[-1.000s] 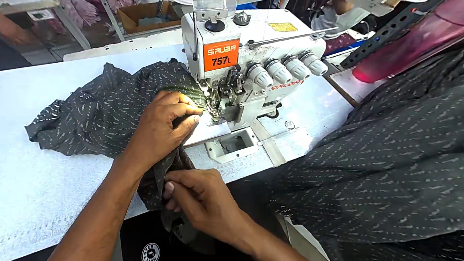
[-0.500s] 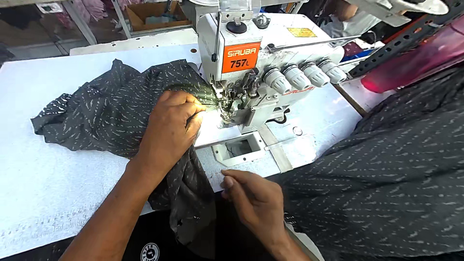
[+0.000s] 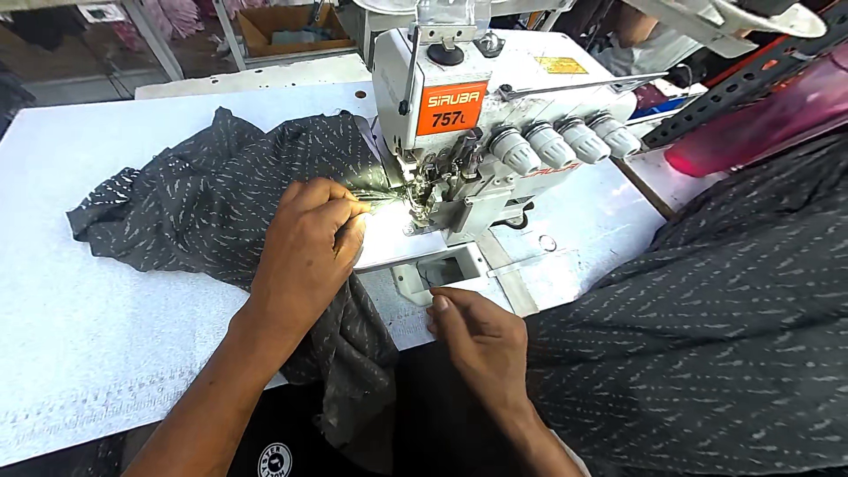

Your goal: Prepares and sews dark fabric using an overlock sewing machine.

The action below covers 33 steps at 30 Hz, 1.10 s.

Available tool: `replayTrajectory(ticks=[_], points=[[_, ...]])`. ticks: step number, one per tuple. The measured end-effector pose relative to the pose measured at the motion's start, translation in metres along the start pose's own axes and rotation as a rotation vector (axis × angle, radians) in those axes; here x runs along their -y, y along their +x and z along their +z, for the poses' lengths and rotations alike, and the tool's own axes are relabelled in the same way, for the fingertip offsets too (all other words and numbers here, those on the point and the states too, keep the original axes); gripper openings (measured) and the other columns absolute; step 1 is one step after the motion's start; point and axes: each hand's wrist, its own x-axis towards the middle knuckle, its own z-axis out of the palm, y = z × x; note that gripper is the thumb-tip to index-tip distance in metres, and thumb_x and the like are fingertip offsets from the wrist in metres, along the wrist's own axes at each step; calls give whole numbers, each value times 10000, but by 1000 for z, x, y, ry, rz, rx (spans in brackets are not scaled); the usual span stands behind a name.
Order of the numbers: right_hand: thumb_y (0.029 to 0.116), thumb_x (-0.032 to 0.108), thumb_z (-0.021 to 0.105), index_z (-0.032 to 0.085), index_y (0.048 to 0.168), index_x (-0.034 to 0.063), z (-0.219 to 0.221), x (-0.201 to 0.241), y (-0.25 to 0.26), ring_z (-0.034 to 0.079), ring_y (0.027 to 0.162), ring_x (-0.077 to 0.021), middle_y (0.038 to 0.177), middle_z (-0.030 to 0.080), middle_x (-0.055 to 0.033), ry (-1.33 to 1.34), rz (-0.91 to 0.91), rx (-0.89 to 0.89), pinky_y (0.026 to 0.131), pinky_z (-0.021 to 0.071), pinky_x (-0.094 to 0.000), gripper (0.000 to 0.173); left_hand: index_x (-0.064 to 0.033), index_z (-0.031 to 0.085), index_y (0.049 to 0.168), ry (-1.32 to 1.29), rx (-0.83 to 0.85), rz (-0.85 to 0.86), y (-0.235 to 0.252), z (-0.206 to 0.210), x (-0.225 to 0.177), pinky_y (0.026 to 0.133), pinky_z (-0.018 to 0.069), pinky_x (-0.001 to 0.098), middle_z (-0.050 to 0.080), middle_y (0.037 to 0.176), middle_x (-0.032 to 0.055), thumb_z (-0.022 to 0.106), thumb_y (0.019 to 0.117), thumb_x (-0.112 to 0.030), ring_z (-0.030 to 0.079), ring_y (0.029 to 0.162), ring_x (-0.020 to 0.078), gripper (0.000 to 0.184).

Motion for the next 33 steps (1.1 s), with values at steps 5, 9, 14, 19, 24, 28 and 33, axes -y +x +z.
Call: replayTrajectory(ticks=[5, 9, 14, 19, 24, 28, 33], points=[[1003, 175, 645, 767, 1072, 74, -1, -3, 0, 700, 631, -86, 815, 743, 19, 11, -1, 12, 547, 623, -253, 172, -158, 802, 1034, 18, 0, -7, 2, -1, 1, 863, 483, 332, 683, 1106, 7, 646, 980, -254, 597, 1026, 173, 190], [1003, 172, 647, 765, 1066, 72, -1, -5, -1, 701, 638, -85, 820, 743, 19, 7, -13, 8, 554, 627, -255, 167, -159, 808, 1038, 15, -15, -5, 2, -1, 4, 873, 493, 332, 686, 1100, 8, 650, 979, -257, 607, 1035, 172, 195], [1000, 172, 652, 760, 1072, 70, 0, -5, 0, 702, 634, -83, 820, 740, 21, 12, -10, 5, 549, 631, -258, 166, -146, 803, 1043, 1, -37, -21, 0, -2, 7, 865, 525, 311, 687, 1095, 21, 654, 978, -242, 634, 1020, 140, 189], [1004, 166, 649, 762, 1066, 70, 0, -6, 0, 696, 634, -76, 825, 739, 20, 19, -19, 0, 548, 623, -252, 161, -133, 797, 1044, -20, -79, -38, -5, -4, 13, 788, 540, 223, 680, 1082, 18, 665, 975, -236, 645, 946, 63, 181], [1004, 168, 648, 765, 1063, 70, 0, -8, 0, 702, 640, -76, 829, 743, 20, 16, -22, 4, 551, 628, -251, 164, -152, 802, 1017, 0, -91, -36, -4, -10, 15, 833, 529, 299, 692, 1093, 16, 671, 963, -274, 639, 997, 112, 187], [1008, 186, 650, 769, 1062, 73, 1, -11, 1, 688, 629, -63, 822, 740, 23, 7, -47, -1, 543, 616, -243, 174, -99, 764, 1069, 9, -139, 50, 39, -16, 15, 813, 572, 317, 685, 1132, 95, 604, 1017, -234, 670, 946, 154, 216], [1000, 168, 654, 770, 1061, 67, 1, -10, 1, 694, 639, -65, 838, 746, 18, 12, -54, -9, 553, 623, -245, 166, -47, 731, 1081, -98, 179, 117, 100, 3, 24, 837, 565, 439, 696, 1132, 124, 567, 1024, -181, 685, 916, 212, 219]])
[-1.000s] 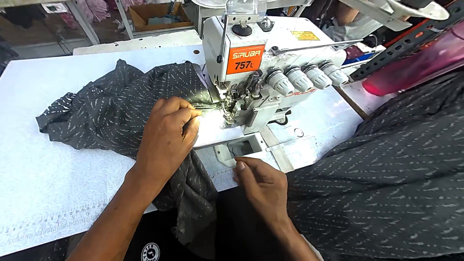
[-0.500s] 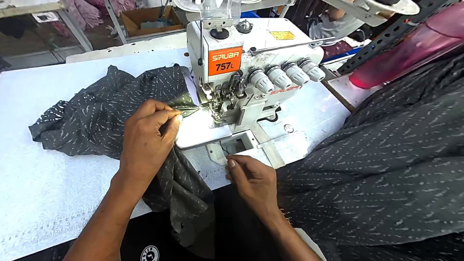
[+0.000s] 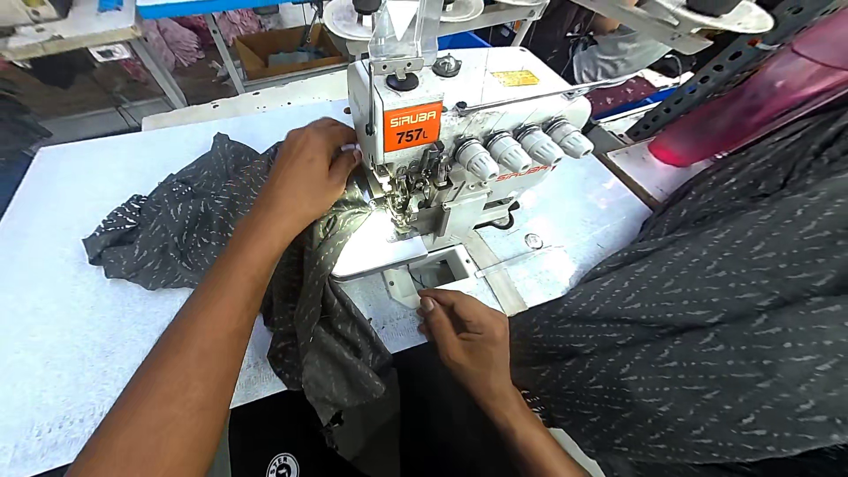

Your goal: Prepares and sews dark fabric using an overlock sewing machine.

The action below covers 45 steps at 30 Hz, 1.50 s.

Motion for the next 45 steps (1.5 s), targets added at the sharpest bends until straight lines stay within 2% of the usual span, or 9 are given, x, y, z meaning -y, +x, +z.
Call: replayTrajectory(ticks=[4, 12, 22, 26, 29, 32, 35, 39, 45], points=[[999, 164, 651, 772, 1047, 54, 0, -1, 0, 687, 643, -50, 829, 741, 17, -6, -18, -1, 566, 616, -227, 170, -107, 750, 954, -10, 90, -14, 7, 9, 12, 893, 537, 449, 686, 1079, 64, 689, 954, -198, 662, 1004, 191, 111], [1001, 169, 650, 773, 1036, 51, -1, -1, 1, 693, 658, -41, 833, 744, 18, -12, -40, 3, 581, 620, -221, 174, -53, 623, 1055, 249, 86, 97, -2, 5, 7, 745, 544, 519, 631, 1028, 132, 495, 1072, -183, 673, 922, 311, 184], [1003, 149, 646, 771, 1037, 46, -2, -2, 0, 693, 660, -43, 841, 744, 11, 23, -39, 21, 583, 620, -220, 165, -116, 661, 1072, -28, 147, 60, -11, -16, 3, 598, 494, 295, 593, 742, -21, 525, 1029, -201, 558, 627, 74, 166], [997, 150, 652, 769, 1033, 55, -2, -1, 0, 685, 651, -41, 828, 738, 20, 22, -36, 22, 581, 613, -218, 155, -213, 763, 1078, 32, 400, 47, -25, -44, -8, 669, 532, 303, 700, 835, -82, 511, 1028, -153, 625, 715, 34, 264], [994, 152, 646, 767, 1041, 61, -2, -1, -1, 683, 645, -44, 826, 735, 24, 18, -30, 23, 574, 613, -222, 159, -201, 775, 1026, 155, 247, -3, -36, -37, -8, 645, 511, 392, 695, 802, -35, 498, 1024, -136, 633, 708, 110, 285], [993, 140, 648, 765, 1051, 59, -2, -1, -1, 685, 645, -54, 833, 736, 19, 33, -29, 17, 572, 618, -234, 153, -142, 748, 1112, 220, 98, -104, -48, -18, -13, 718, 534, 511, 672, 987, 90, 480, 1041, -204, 658, 853, 251, 284], [999, 152, 648, 762, 1056, 66, -2, -1, -1, 675, 645, -46, 832, 729, 24, 22, -27, 20, 575, 611, -228, 154, -232, 748, 1191, 176, 29, -145, -61, 3, -26, 791, 542, 437, 641, 1092, 35, 557, 1019, -411, 634, 943, 185, 313], [992, 150, 655, 758, 1061, 54, -6, 1, 0, 687, 644, -52, 829, 733, 20, 19, -32, 33, 577, 623, -239, 157, -159, 800, 994, 140, -134, -66, -65, 12, -21, 668, 487, 292, 639, 860, 19, 660, 980, -285, 591, 734, 103, 189], [952, 143, 707, 717, 1176, 38, -10, 18, 25, 665, 671, -69, 889, 733, -18, -232, 8, -10, 591, 585, -238, 248, -104, 787, 1013, 71, -204, -75, -68, 19, -11, 663, 463, 239, 640, 866, 39, 661, 987, -293, 565, 715, 76, 229]])
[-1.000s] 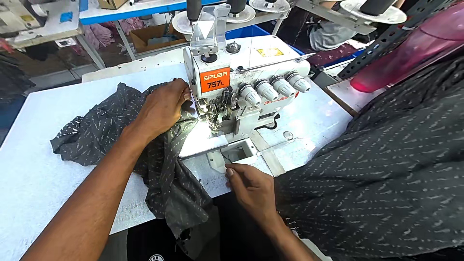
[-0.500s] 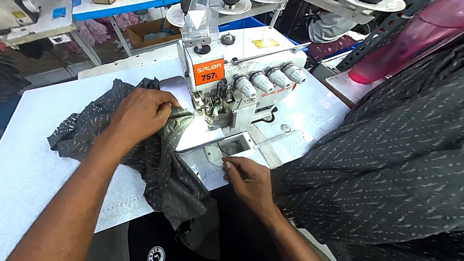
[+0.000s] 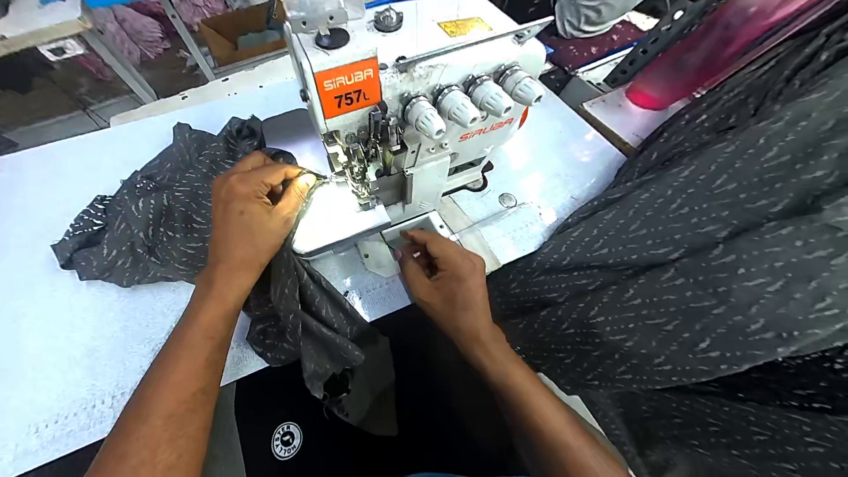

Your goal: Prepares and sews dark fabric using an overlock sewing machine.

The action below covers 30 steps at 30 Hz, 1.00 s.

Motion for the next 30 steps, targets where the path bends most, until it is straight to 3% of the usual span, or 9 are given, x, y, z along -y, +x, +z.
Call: replayTrajectory(ticks=[3, 6, 9, 15, 19, 22, 24, 26, 30], points=[[946, 198, 745, 729, 1149, 31, 5, 4, 20, 690, 724, -160, 925, 730, -75, -196, -73, 3, 636, 597, -337, 264, -105, 785, 1016, -16, -17, -14, -3, 2, 1, 675, 458, 242, 639, 870, 40, 670, 981, -302, 562, 724, 72, 231], [937, 180, 733, 712, 949, 72, 17, 6, 30, 652, 655, -210, 820, 662, -72, -303, -117, 25, 535, 536, -395, 110, -106, 790, 1003, -17, -34, -25, -3, 2, 0, 660, 452, 235, 629, 850, 31, 678, 972, -303, 555, 710, 66, 229], [944, 163, 694, 679, 852, 79, 27, 2, 33, 631, 616, -224, 756, 623, -67, -362, -127, 7, 492, 500, -398, 125, -99, 791, 997, -23, -53, -37, -4, 3, 3, 654, 446, 232, 620, 838, 26, 684, 968, -299, 546, 706, 65, 228], [952, 171, 625, 655, 858, 77, 19, 0, 29, 632, 642, -228, 774, 608, -70, -444, -99, 34, 501, 505, -391, 136, -115, 794, 992, -72, -87, -78, -6, 4, 5, 667, 464, 185, 621, 885, 16, 702, 959, -275, 562, 738, 36, 187], [961, 242, 641, 742, 911, 132, -20, 12, 22, 670, 854, -205, 900, 677, -21, -392, -139, 319, 713, 573, -429, 158, -118, 791, 1032, -124, -93, -106, -9, 4, 9, 689, 479, 181, 633, 938, 25, 697, 969, -288, 580, 775, 33, 204], [992, 342, 627, 764, 866, 138, -66, 6, 31, 667, 652, -107, 769, 705, 24, -332, -84, 117, 567, 572, -362, 276, -126, 782, 1070, -162, -82, -147, -11, 4, 9, 693, 479, 188, 630, 991, 28, 680, 980, -299, 578, 796, 43, 220], [1022, 285, 621, 719, 964, 8, -98, -8, 55, 653, 659, -182, 803, 692, -100, -313, -34, -124, 580, 549, -397, 300, -134, 767, 1121, -213, -97, -182, -12, 8, 9, 685, 472, 193, 625, 1031, 29, 665, 987, -292, 571, 797, 51, 231], [1051, 317, 581, 635, 1114, -7, -123, -30, 90, 661, 775, -182, 936, 666, -119, -236, 54, -249, 680, 571, -393, 334, -138, 753, 1153, -287, -105, -242, -13, 9, 6, 668, 475, 192, 609, 1073, 34, 658, 1002, -272, 570, 793, 59, 223], [1061, 335, 509, 605, 1280, 10, -140, -70, 169, 655, 1062, -187, 1190, 646, -123, 38, 220, -129, 907, 573, -443, 404, -142, 745, 1140, -371, -138, -306, -16, 14, 4, 699, 500, 193, 574, 1158, 45, 639, 1009, -253, 586, 860, 66, 202]])
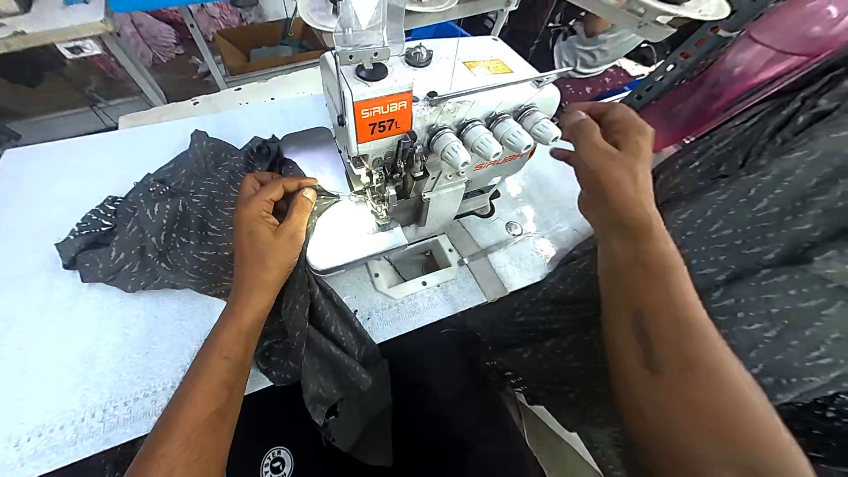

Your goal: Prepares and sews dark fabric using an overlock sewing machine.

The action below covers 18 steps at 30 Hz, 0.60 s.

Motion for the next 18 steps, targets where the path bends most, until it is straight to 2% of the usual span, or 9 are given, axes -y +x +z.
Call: replayTrajectory(ticks=[1, 3, 5, 7, 8, 10, 12, 15, 18], points=[[1076, 353, 481, 621, 1283, 37, 3, -5, 16, 663, 1067, -171, 1192, 662, -96, 35, 53, 79, 913, 576, -432, 403, -144, 746, 1133, -2, -6, -1, -1, 1, 1, 711, 502, 192, 565, 1169, 43, 635, 1011, -258, 585, 881, 65, 201], [1103, 337, 403, 635, 1218, 113, 12, -15, 39, 680, 934, -96, 1028, 674, 4, 55, 134, 258, 833, 602, -363, 343, -154, 756, 1139, 12, -12, -6, -2, 1, 1, 752, 508, 194, 556, 1186, 42, 625, 1016, -271, 585, 944, 68, 215], [1112, 329, 365, 607, 1158, 187, 18, -20, 50, 670, 816, -48, 905, 660, 69, 56, 220, 414, 740, 597, -290, 285, -164, 761, 1147, 37, -18, -11, -2, 2, 1, 798, 511, 196, 556, 1197, 42, 620, 1018, -291, 584, 1007, 71, 229], [1098, 341, 387, 594, 1110, 213, 23, -19, 53, 670, 764, -39, 860, 662, 86, 78, 271, 452, 681, 588, -264, 243, -174, 764, 1154, 52, -26, -11, -3, 2, 0, 826, 501, 199, 555, 1205, 41, 618, 1018, -302, 574, 1045, 75, 238], [1089, 343, 407, 597, 1093, 225, 24, -19, 52, 667, 750, -13, 848, 665, 106, 80, 239, 456, 667, 584, -235, 224, -176, 766, 1156, 54, -33, -12, -3, 3, 0, 836, 493, 205, 555, 1210, 40, 615, 1019, -302, 568, 1058, 78, 240], [1078, 356, 425, 591, 1104, 252, 22, -28, 50, 671, 785, 30, 878, 677, 147, 120, 134, 463, 696, 588, -196, 198, -180, 765, 1159, 54, -47, -22, -4, 4, -1, 829, 494, 197, 557, 1210, 31, 612, 1021, -297, 569, 1049, 72, 238], [1082, 366, 419, 575, 1194, 254, 22, -38, 45, 674, 888, 30, 973, 683, 148, 184, 69, 455, 773, 592, -203, 222, -181, 764, 1168, 44, -57, -39, -4, 6, -1, 820, 500, 192, 557, 1213, 27, 620, 1016, -290, 574, 1042, 70, 236], [1096, 329, 410, 550, 1236, 259, 28, -44, 39, 675, 957, 26, 1029, 688, 152, 290, 66, 406, 843, 588, -207, 210, -185, 761, 1184, 12, -72, -68, -5, 8, -1, 772, 502, 167, 556, 1209, 18, 630, 1008, -284, 583, 992, 51, 240], [1086, 319, 453, 542, 1255, 271, 27, -50, 40, 677, 991, 11, 1060, 689, 144, 339, 61, 417, 881, 590, -224, 197, -181, 748, 1220, -7, -66, -79, -6, 8, 2, 794, 504, 172, 558, 1221, 17, 632, 1006, -285, 583, 1010, 58, 265]])
